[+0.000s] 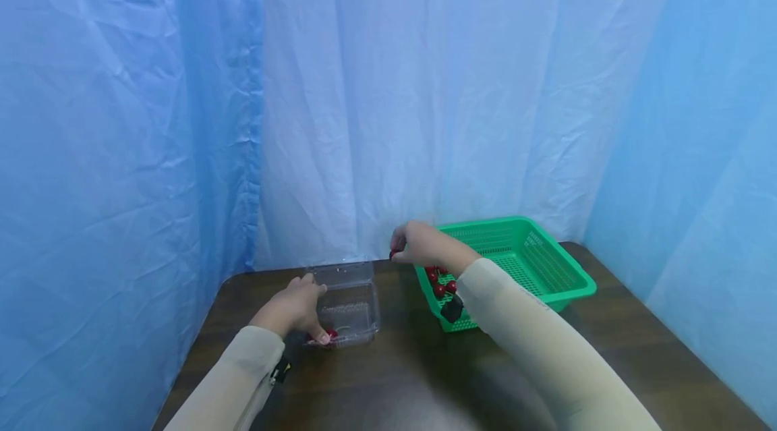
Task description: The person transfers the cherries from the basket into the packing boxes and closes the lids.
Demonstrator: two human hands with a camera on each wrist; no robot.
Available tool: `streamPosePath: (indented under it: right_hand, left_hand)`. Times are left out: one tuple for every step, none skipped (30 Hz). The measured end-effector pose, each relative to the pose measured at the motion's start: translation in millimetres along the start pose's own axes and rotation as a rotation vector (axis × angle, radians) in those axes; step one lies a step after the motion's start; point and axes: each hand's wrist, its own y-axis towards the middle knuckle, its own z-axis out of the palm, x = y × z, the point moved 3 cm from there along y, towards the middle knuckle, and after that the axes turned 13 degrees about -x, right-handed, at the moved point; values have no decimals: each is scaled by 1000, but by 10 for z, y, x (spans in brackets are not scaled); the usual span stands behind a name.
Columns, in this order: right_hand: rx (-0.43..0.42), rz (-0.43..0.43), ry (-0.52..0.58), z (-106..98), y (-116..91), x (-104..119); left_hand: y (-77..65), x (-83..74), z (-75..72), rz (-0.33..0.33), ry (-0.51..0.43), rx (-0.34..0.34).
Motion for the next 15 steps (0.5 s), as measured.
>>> streamPosePath:
  right_hand:
    - [17, -20, 7, 59, -12, 51]
    - [39, -45, 11, 124, -27, 98]
    - [58, -72, 17, 190, -42, 148]
    - [75, -97, 30, 253, -57, 202]
    - [94, -128, 34, 322, -71, 249]
    - [111, -154, 35, 387, -86, 299]
    - [127, -177, 35, 457, -98, 342]
    - [143, -196, 38, 525, -109, 385]
    - [156, -209, 42, 590, -118, 426]
    - [166, -217, 43, 653, -126, 464]
    - [177, -228, 35, 719, -132, 498]
    - [186, -234, 31, 779, -136, 530]
    - [196, -239, 31, 838, -140, 556]
    - [205, -244, 32, 892, -145, 582]
    - [215, -250, 26, 945, -149, 600]
  left_hand:
    - [2, -7, -5, 0, 0, -1]
    - [4, -11, -8, -1, 0, 0]
    - [6, -11, -8, -3, 1, 0]
    - [10, -11, -8, -4, 3, 0]
    - [7, -16, -15, -5, 6, 1]
    - [7, -18, -17, -3, 10, 2]
    - [10, -17, -16, -3, 12, 2]
    - [11, -14, -12, -4, 12, 4]
    - [16, -10, -8, -5, 12, 6]
    - [15, -11, -8, 0, 14, 8]
    - [13, -11, -10, 1, 17, 10]
    - [16, -7, -5, 7, 19, 11]
    - [17, -6, -4, 9, 20, 12]
    - [17, -6, -3, 11, 20, 13]
    - [17, -6, -3, 16, 23, 13]
